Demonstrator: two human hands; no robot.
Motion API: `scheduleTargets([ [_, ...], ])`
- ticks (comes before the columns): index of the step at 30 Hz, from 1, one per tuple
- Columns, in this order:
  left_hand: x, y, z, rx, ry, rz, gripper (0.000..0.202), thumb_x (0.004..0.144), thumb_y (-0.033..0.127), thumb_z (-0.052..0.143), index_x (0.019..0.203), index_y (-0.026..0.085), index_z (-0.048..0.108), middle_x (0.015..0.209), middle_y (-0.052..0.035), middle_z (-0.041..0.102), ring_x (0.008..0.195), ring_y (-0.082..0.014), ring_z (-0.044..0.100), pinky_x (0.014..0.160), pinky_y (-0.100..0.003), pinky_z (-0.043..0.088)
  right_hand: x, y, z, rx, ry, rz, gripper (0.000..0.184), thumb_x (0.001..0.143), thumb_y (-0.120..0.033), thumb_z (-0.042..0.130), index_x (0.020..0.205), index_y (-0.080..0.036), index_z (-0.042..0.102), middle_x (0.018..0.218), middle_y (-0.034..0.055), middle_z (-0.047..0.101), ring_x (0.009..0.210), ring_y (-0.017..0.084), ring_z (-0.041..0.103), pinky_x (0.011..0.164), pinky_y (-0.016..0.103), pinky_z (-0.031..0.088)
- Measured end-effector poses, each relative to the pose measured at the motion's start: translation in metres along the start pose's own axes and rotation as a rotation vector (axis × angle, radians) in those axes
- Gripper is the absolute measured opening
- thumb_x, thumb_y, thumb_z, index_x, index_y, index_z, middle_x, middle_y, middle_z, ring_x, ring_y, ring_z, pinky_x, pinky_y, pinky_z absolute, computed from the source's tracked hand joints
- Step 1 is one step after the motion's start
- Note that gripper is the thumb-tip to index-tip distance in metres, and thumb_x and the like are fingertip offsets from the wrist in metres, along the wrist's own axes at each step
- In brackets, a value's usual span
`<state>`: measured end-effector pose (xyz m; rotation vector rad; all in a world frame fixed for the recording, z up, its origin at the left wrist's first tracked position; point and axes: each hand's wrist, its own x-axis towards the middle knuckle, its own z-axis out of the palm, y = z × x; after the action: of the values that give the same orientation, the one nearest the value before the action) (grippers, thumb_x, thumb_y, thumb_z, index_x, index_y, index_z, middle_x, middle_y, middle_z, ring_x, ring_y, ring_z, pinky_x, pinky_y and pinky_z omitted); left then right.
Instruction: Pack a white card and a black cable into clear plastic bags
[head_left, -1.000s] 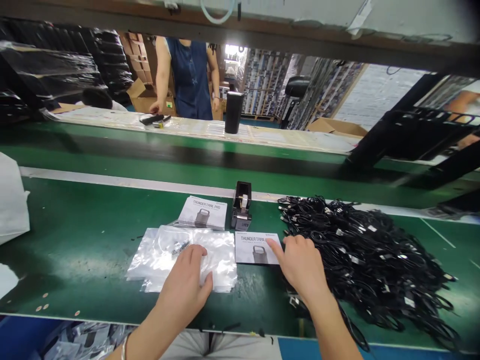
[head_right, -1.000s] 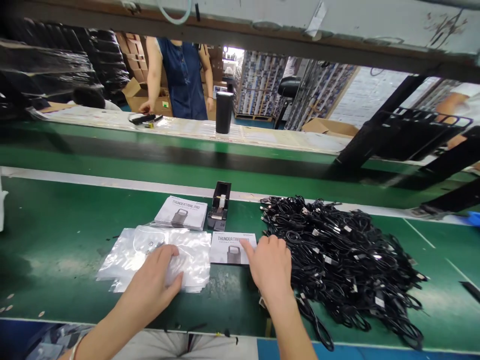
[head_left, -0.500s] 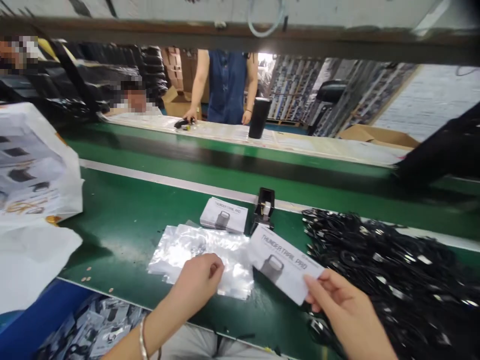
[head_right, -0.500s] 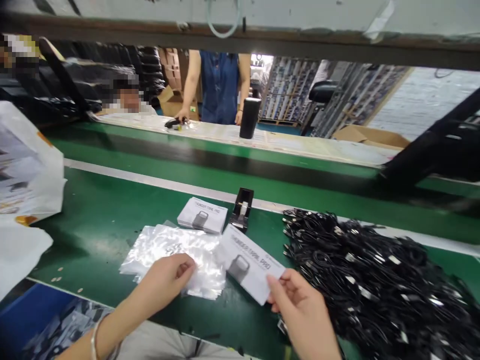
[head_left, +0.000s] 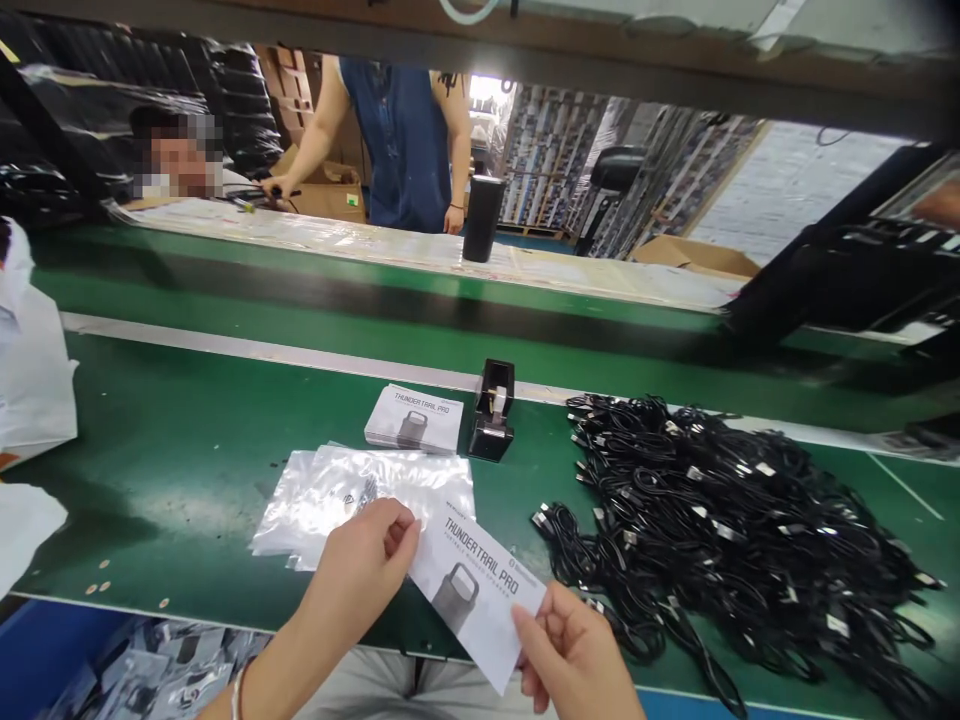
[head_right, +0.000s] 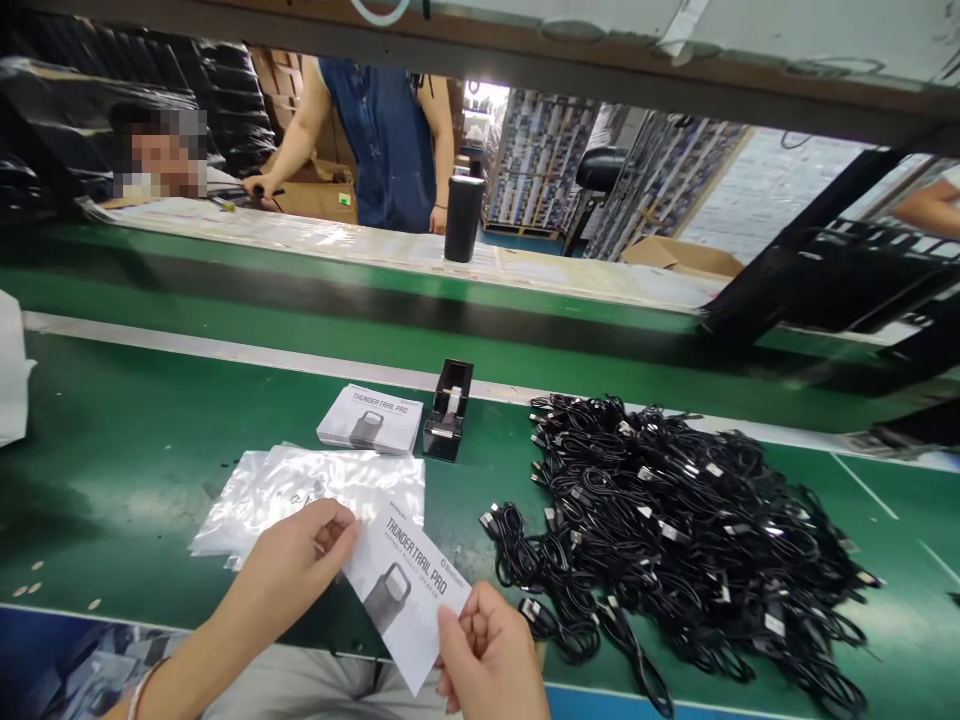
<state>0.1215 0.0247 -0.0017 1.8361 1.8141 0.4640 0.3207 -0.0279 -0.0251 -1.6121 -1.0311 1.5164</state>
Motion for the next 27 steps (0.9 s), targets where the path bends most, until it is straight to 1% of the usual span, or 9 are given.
scheduleTargets([
  [3,-0.003,-0.003,0.005,0.04,0.023,0.064,0.018,0.083,0.03,0.04,0.071,0.022,0.052,0.066,0.0031,0.058,0.058,-0.013,0.056,0.054,-0.024,0.042,0.001,0.0,0.0,0.021,-0.091,0.08,0.041,0.065,-0.055,0.06,0.062,-0.019,0.04,0.046,-0.0047,0.051,0.031,0.005,0.042,0.03,0.015,0.031],
  [5,-0.004,-0.006,0.009,0.063,0.037,0.102,0.017,0.083,0.029,0.04,0.072,0.022,0.051,0.067,0.0029,0.058,0.059,-0.0129,0.057,0.054,-0.024,0.043,0.002,0.0,0.0,0.021,-0.138,0.102,0.039,0.066,-0.052,0.059,0.063,-0.018,0.041,0.047,-0.004,0.053,0.031,0.005,0.042,0.03,0.015,0.031],
  [9,-0.005,-0.013,0.014,0.088,0.092,0.199,0.015,0.083,0.029,0.041,0.075,0.022,0.052,0.072,0.0013,0.058,0.063,-0.0137,0.058,0.057,-0.025,0.046,0.004,-0.004,-0.005,-0.033,-0.18,0.101,0.031,0.069,-0.043,0.058,0.064,-0.017,0.041,0.048,-0.0038,0.054,0.032,0.004,0.042,0.03,0.013,0.031],
  [11,-0.005,-0.015,0.015,0.097,0.125,0.248,0.015,0.083,0.029,0.042,0.075,0.022,0.052,0.073,0.0007,0.058,0.065,-0.0144,0.058,0.058,-0.026,0.047,0.005,-0.011,-0.009,-0.077,-0.196,0.086,0.026,0.071,-0.037,0.056,0.063,-0.017,0.041,0.049,-0.0038,0.054,0.034,0.004,0.042,0.031,0.013,0.031],
  [13,-0.005,-0.016,0.014,0.092,0.156,0.267,0.015,0.084,0.029,0.042,0.075,0.022,0.052,0.073,0.0006,0.057,0.065,-0.0144,0.058,0.056,-0.025,0.047,0.005,-0.019,-0.013,-0.125,-0.212,0.07,0.022,0.072,-0.033,0.054,0.063,-0.017,0.042,0.049,-0.0036,0.054,0.035,0.004,0.043,0.032,0.013,0.032],
  [16,-0.006,-0.016,0.012,0.043,0.195,0.242,0.015,0.084,0.03,0.042,0.075,0.022,0.052,0.072,0.0015,0.056,0.06,-0.0126,0.056,0.052,-0.023,0.047,0.006,-0.025,-0.015,-0.186,-0.225,0.055,0.018,0.073,-0.029,0.052,0.064,-0.016,0.044,0.05,-0.0035,0.054,0.036,0.005,0.043,0.033,0.014,0.032],
  [21,-0.007,-0.011,0.009,-0.001,0.229,0.173,0.015,0.083,0.03,0.042,0.074,0.023,0.052,0.068,0.0026,0.057,0.056,-0.0114,0.056,0.048,-0.02,0.046,0.004,-0.014,-0.009,-0.249,-0.167,0.032,0.017,0.071,-0.03,0.051,0.063,-0.017,0.043,0.048,-0.0046,0.051,0.036,0.006,0.044,0.033,0.015,0.032],
  [24,-0.007,-0.006,0.007,0.02,0.223,0.13,0.017,0.083,0.031,0.041,0.073,0.023,0.052,0.065,0.0034,0.058,0.054,-0.0118,0.056,0.051,-0.021,0.046,-0.001,-0.009,-0.006,-0.331,-0.098,-0.051,0.018,0.071,-0.03,0.051,0.059,-0.018,0.043,0.049,-0.0037,0.051,0.038,0.008,0.045,0.034,0.016,0.031],
  [27,-0.006,-0.004,0.005,0.012,0.202,0.088,0.018,0.083,0.032,0.042,0.073,0.023,0.053,0.063,0.0044,0.06,0.053,-0.0121,0.057,0.051,-0.022,0.045,-0.005,-0.01,-0.005,-0.418,-0.05,-0.132,0.02,0.071,-0.029,0.052,0.056,-0.019,0.043,0.046,-0.0037,0.049,0.041,0.008,0.047,0.036,0.016,0.03],
])
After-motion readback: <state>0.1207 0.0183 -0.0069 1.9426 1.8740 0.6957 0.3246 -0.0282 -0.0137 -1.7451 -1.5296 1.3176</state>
